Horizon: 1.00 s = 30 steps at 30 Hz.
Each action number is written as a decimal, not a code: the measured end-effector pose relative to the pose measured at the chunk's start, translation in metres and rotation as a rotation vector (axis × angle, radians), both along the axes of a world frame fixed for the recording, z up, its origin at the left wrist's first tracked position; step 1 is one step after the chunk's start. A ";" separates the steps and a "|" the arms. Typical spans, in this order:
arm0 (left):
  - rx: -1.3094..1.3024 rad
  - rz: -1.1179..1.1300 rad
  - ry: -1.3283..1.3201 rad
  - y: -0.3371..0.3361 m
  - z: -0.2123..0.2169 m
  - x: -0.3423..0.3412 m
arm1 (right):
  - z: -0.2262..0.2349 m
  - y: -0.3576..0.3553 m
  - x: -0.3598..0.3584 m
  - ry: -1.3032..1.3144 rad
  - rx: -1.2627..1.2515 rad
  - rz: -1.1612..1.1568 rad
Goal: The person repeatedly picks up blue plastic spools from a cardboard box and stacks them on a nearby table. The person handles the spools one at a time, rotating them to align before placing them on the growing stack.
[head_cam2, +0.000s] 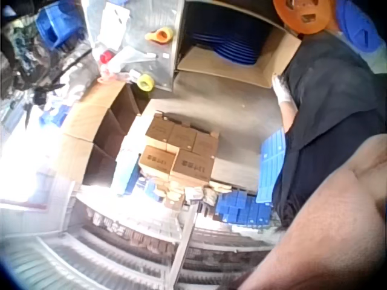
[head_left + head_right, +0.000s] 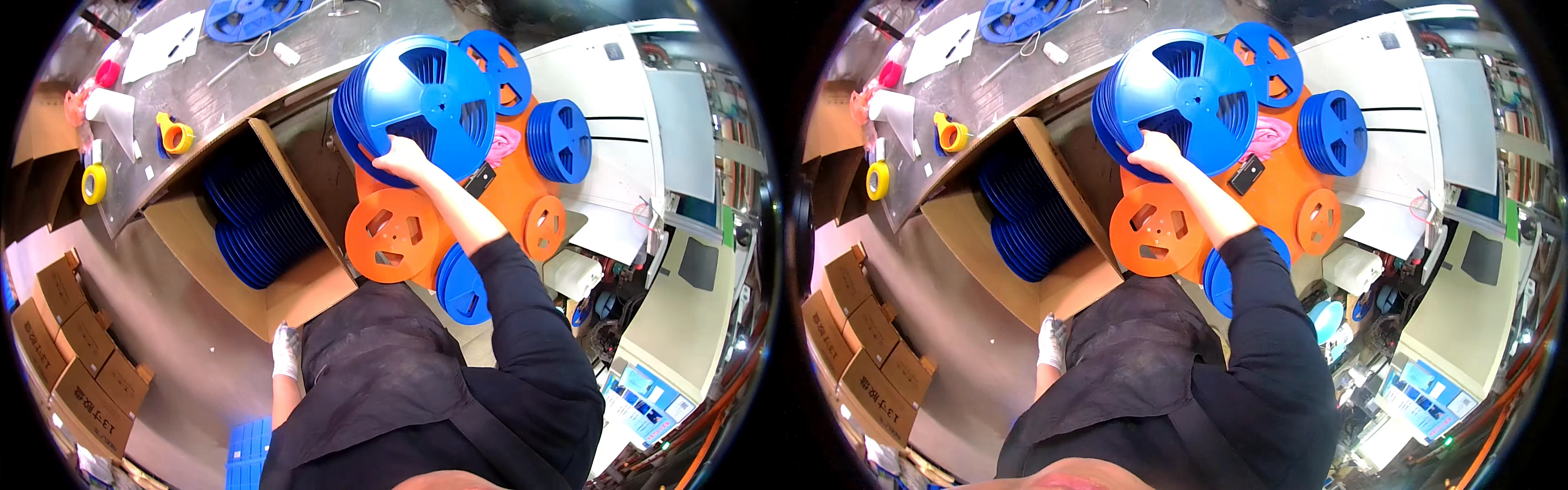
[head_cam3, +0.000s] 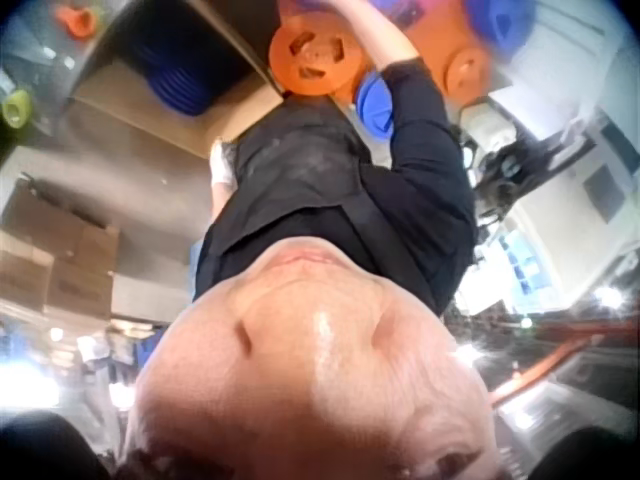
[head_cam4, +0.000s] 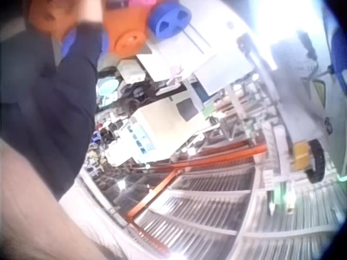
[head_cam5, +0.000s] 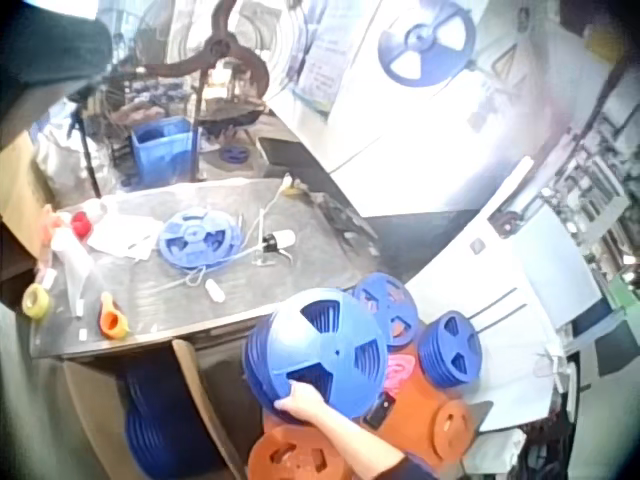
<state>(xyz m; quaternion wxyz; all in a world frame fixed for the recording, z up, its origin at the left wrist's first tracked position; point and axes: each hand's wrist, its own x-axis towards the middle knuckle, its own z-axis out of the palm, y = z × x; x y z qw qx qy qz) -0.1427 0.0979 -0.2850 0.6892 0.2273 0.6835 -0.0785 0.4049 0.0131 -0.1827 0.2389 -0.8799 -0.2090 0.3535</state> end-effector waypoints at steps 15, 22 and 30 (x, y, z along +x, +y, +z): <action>0.526 -0.108 -0.519 0.106 0.106 0.052 | 0.205 -0.072 -0.229 1.308 1.628 -0.383; 1.067 0.043 -0.679 0.114 0.199 0.090 | 0.217 -0.068 -0.260 1.352 1.645 -0.251; 1.754 -1.193 -0.673 0.064 0.310 0.165 | 0.215 -0.088 -0.261 1.427 1.578 -0.104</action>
